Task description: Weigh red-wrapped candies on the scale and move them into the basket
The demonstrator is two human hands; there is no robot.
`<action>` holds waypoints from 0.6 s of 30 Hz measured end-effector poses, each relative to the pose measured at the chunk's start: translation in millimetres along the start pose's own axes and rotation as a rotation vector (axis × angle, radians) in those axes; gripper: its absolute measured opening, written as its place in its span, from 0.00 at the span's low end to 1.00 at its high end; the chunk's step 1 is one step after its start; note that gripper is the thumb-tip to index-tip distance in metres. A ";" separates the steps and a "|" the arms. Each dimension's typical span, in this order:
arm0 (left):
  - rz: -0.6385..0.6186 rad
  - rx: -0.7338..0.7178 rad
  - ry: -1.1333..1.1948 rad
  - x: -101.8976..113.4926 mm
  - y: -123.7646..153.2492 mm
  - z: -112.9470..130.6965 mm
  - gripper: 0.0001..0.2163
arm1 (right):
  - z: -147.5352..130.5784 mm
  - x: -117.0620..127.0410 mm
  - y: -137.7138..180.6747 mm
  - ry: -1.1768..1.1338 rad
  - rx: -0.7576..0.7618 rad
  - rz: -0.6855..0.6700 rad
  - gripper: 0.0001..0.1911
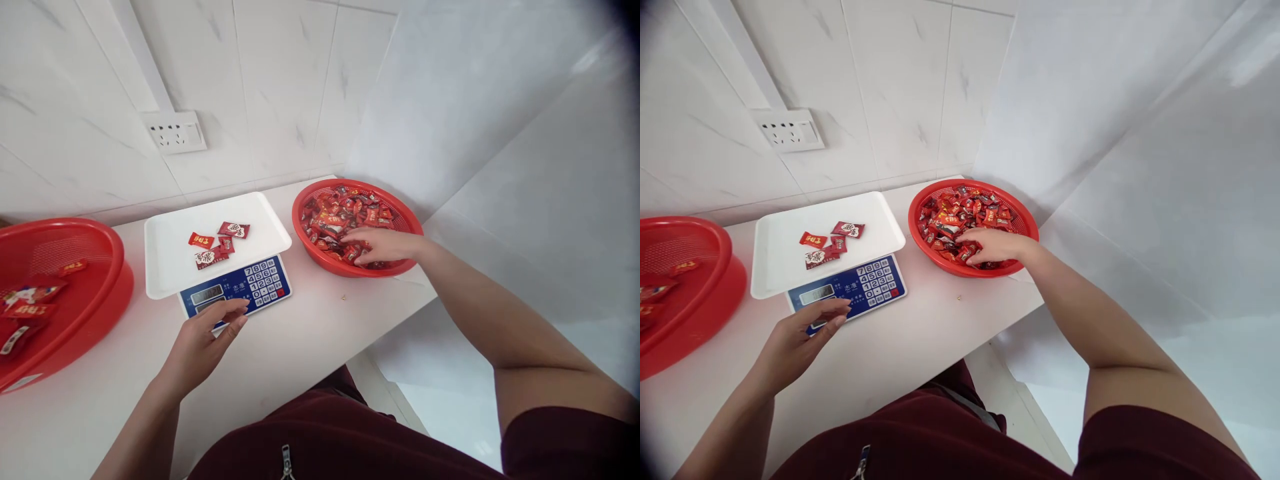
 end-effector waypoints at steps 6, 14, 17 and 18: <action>-0.018 0.016 0.014 -4.0 3.4 -4.3 0.14 | -2.9 5.0 -19.7 -0.075 -0.108 0.176 0.13; 0.003 0.054 0.003 1.1 5.1 -11.0 0.15 | 32.2 33.1 -7.3 -0.509 -0.336 0.481 0.15; -0.001 0.045 0.001 0.6 2.8 -9.5 0.16 | 36.5 33.2 -4.7 -0.515 -0.331 0.540 0.17; -0.007 0.040 0.001 0.0 2.1 -8.9 0.15 | 35.9 33.8 -4.6 -0.468 -0.311 0.545 0.16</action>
Point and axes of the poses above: each hand's wrist, its own y-axis away from the middle knuckle, its own x-axis out of the back of the hand, z = x × y, the point moved 6 cm from there along -y, towards the middle knuckle, and after that the axes turned 2 degrees about x, right-handed, at the moved point
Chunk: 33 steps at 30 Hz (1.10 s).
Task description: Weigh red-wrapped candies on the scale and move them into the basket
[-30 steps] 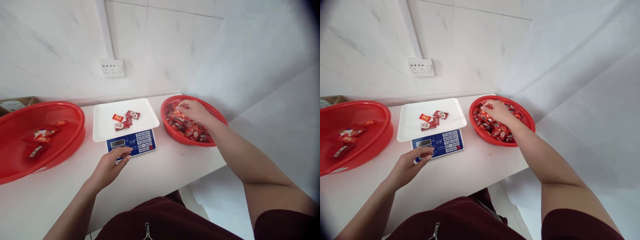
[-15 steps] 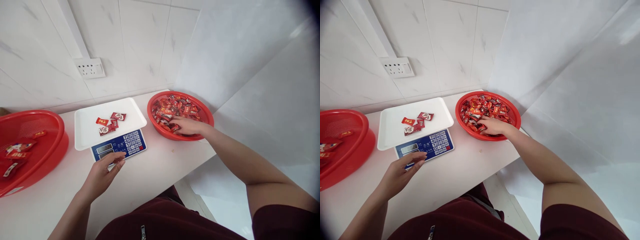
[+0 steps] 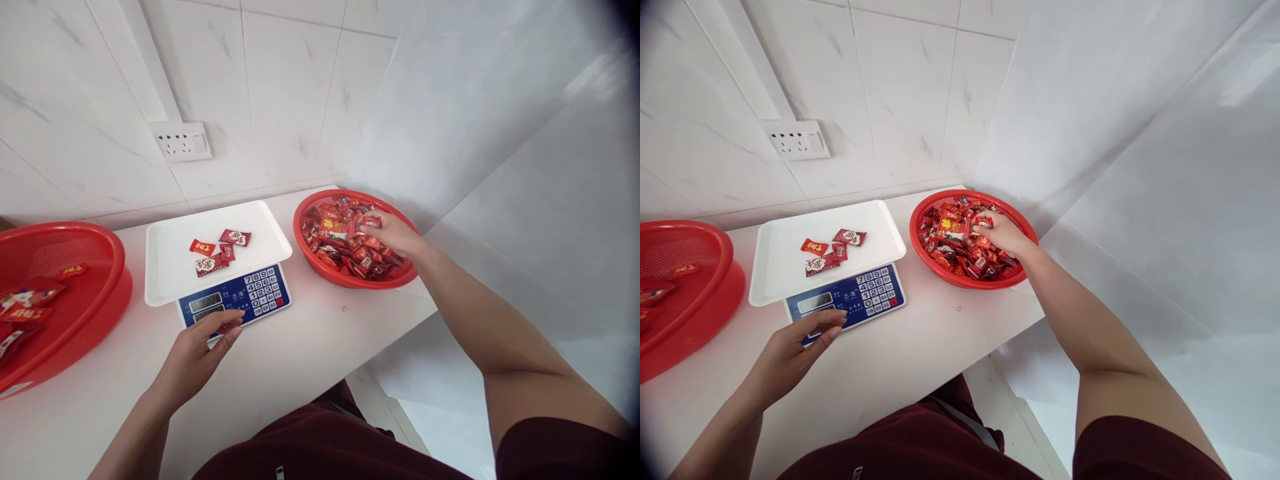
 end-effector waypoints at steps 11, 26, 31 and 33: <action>-0.026 -0.007 0.020 -1.7 -5.4 3.4 0.14 | -21.6 2.1 11.8 0.011 -0.002 -0.052 0.15; -0.054 -0.052 0.123 2.7 17.9 22.5 0.10 | -195.8 -149.9 17.9 -0.311 0.441 -0.329 0.12; -0.002 0.015 0.094 12.5 34.9 4.4 0.11 | -189.4 -170.9 0.3 -0.204 0.417 -0.255 0.16; 0.026 0.042 0.086 15.7 40.7 -4.7 0.11 | -176.4 -166.1 -0.2 -0.241 0.382 -0.196 0.15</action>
Point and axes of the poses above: each hand's wrist, its own y-axis away from the middle knuckle, its own x-axis out of the back of the hand, z = x × y, the point moved 6 cm from there along -y, towards the middle knuckle, and after that the axes turned 2 degrees about x, right-handed, at the moved point
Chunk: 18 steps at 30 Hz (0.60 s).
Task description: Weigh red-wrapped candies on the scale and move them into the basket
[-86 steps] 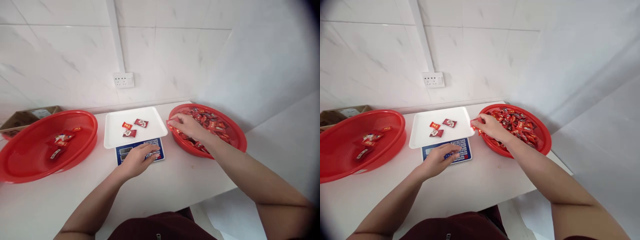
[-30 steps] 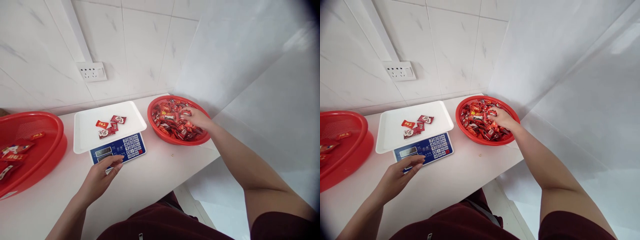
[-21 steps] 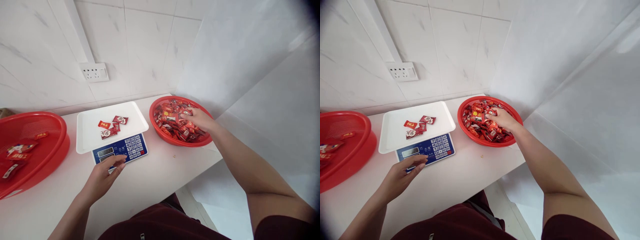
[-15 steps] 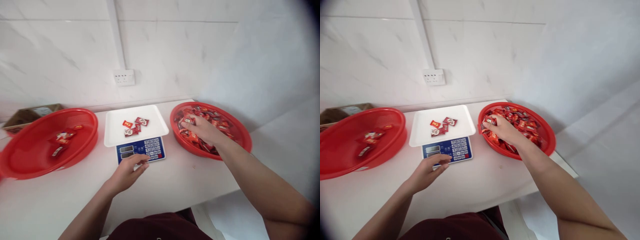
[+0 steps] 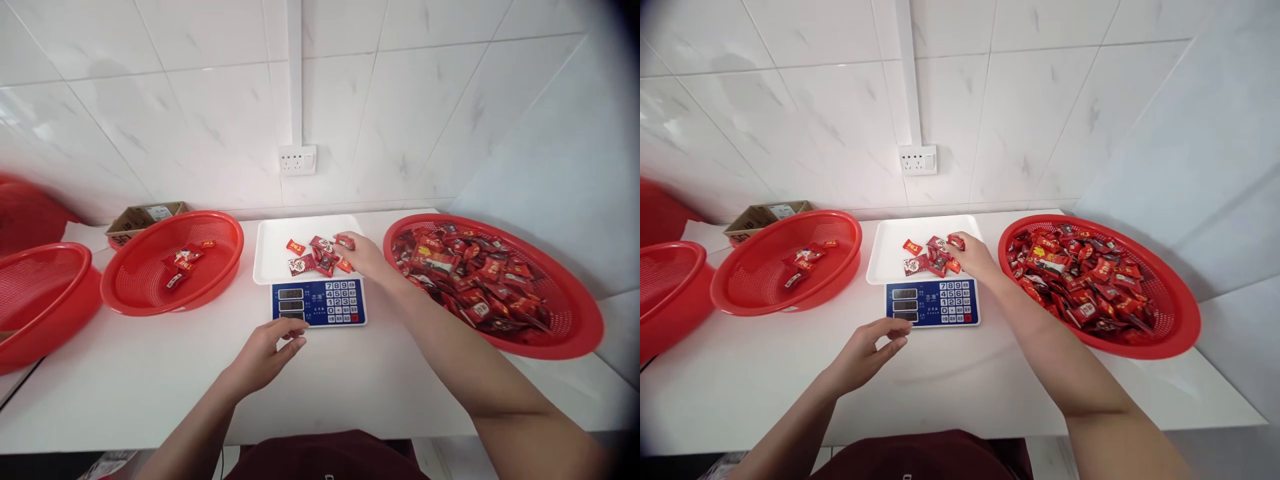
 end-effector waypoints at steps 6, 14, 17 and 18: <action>-0.024 0.056 0.072 -5.9 6.1 -12.9 0.10 | 16.0 13.5 58.9 -0.472 -0.139 0.050 0.19; -0.316 0.125 0.524 -78.1 4.1 2.7 0.18 | 6.3 -37.1 152.8 -0.299 -0.196 0.078 0.12; -0.312 0.188 0.691 -94.9 3.4 1.9 0.17 | 1.6 -51.2 165.3 -0.230 -0.153 0.046 0.10; -0.302 0.219 0.744 -97.6 3.1 0.1 0.17 | 1.7 -54.3 167.3 -0.224 -0.153 0.027 0.09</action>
Point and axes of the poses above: each hand's wrist, its own y-axis away from the middle knuckle, its own x-axis out of the back of the hand, z = x × y, the point moved 6 cm from there along -y, towards the middle knuckle, and after that the axes turned 2 degrees about x, right-handed, at the moved point
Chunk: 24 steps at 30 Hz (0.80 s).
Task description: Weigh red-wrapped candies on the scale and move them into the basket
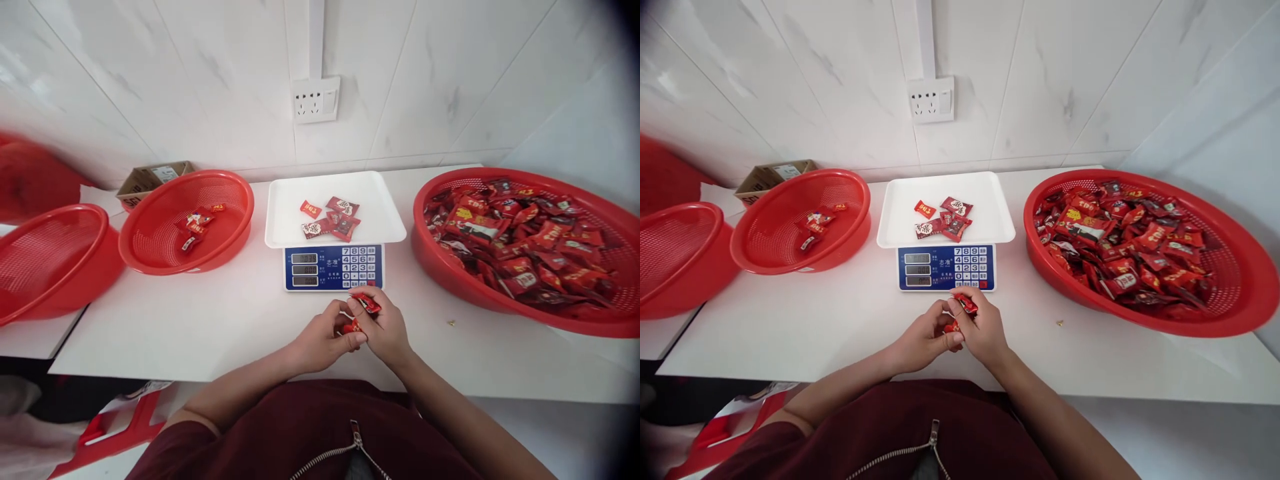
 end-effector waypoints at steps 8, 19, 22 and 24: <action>0.078 0.054 0.097 13.8 3.0 -7.7 0.16 | 8.3 -9.3 5.3 -0.045 -0.013 -0.092 0.10; 0.513 -0.272 -0.648 79.9 -11.6 89.9 0.11 | 25.1 -0.7 -7.5 -0.359 -0.179 -0.126 0.15; 0.625 -0.361 -0.905 96.7 -36.9 128.6 0.12 | 28.4 -2.3 -5.9 -0.372 -0.197 -0.167 0.17; 0.661 -0.365 -1.066 103.2 -54.5 142.0 0.14 | 28.9 -2.2 -3.3 -0.356 -0.191 -0.184 0.19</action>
Point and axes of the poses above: each hand's wrist, its own y-axis away from the middle knuckle, its own x-axis out of the back of the hand, z = x × y, the point moved 6 cm from there along -y, towards the middle knuckle, and after that the axes turned 2 degrees about x, right-handed, at the moved point
